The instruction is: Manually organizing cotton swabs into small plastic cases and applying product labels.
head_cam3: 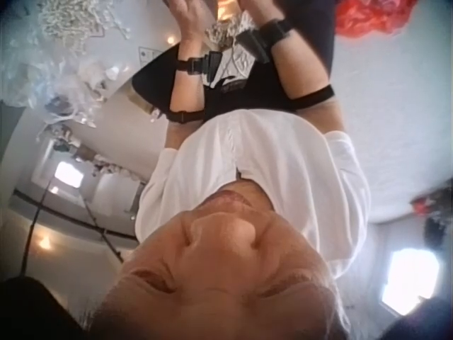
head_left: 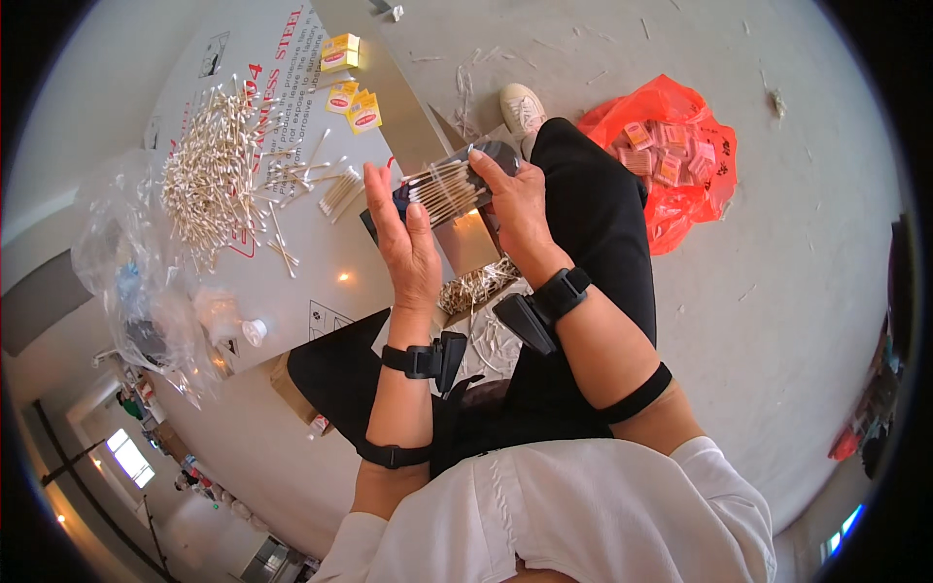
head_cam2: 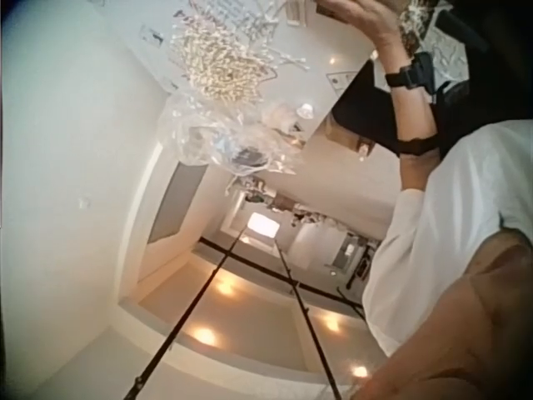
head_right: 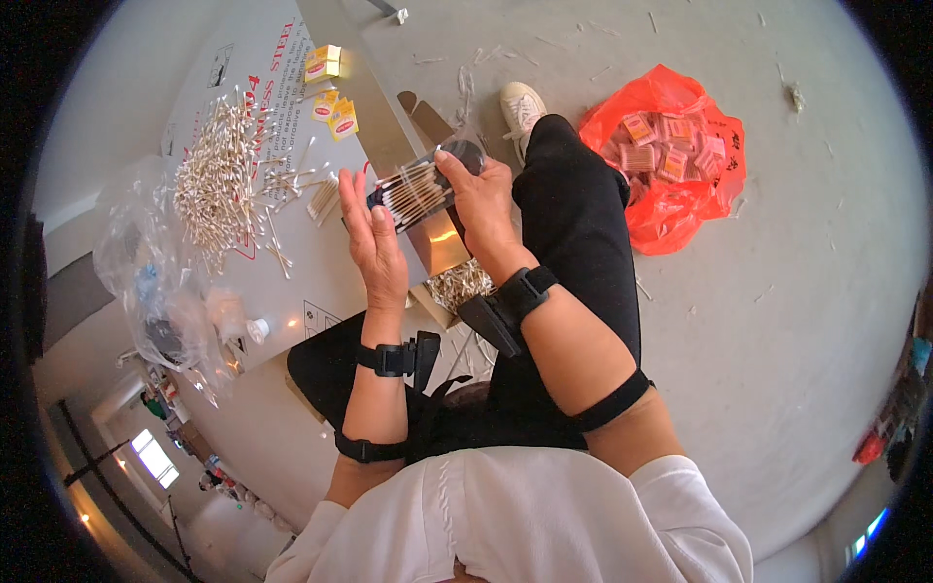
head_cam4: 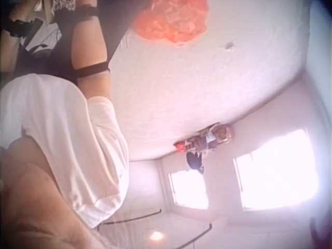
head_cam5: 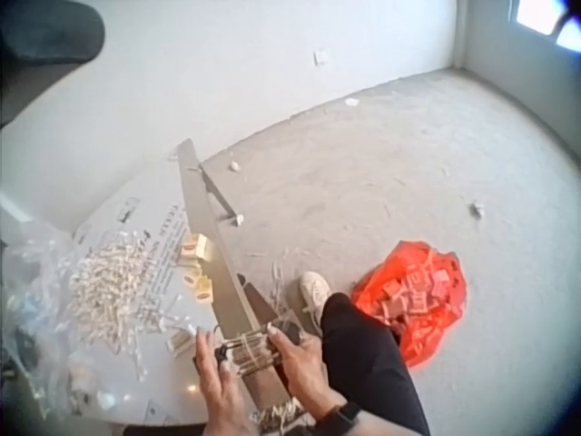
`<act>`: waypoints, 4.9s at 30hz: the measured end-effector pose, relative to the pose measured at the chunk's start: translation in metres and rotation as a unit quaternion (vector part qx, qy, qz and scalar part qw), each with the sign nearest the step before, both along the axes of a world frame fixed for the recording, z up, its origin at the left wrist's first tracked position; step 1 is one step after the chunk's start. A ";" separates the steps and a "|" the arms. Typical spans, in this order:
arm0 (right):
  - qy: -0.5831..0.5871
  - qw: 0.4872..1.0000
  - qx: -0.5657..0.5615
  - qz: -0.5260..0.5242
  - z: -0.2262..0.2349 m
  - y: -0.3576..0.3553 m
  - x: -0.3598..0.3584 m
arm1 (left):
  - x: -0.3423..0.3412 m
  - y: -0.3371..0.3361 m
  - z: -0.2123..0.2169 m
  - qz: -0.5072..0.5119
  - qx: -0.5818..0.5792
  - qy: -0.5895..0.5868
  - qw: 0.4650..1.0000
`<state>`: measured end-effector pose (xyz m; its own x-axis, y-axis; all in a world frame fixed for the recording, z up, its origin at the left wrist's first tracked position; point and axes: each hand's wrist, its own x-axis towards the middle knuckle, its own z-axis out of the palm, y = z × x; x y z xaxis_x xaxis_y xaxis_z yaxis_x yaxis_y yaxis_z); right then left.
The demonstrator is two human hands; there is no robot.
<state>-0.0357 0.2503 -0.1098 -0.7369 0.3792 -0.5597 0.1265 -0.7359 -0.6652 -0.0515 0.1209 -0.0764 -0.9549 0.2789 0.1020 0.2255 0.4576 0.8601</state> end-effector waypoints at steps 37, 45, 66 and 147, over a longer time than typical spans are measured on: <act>-0.035 0.999 0.011 0.031 0.016 0.004 0.019 | 0.040 -0.007 -0.009 -0.015 -0.393 0.108 0.913; -0.039 0.998 -0.054 0.005 0.006 0.008 0.023 | 0.035 -0.015 -0.009 -0.014 -0.396 0.093 0.914; -0.030 0.998 -0.056 -0.019 0.018 0.014 0.002 | 0.024 -0.015 -0.008 -0.012 -0.410 0.086 0.908; -0.024 0.996 -0.085 -0.022 0.016 0.008 0.005 | 0.017 0.004 0.000 -0.054 -0.383 0.128 0.913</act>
<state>-0.0312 0.2585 -0.0935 -0.6922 0.3068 -0.6533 0.1214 -0.8428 -0.5244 -0.0342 0.1247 -0.0762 -0.8900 0.4529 0.0534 0.4534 0.8660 0.2109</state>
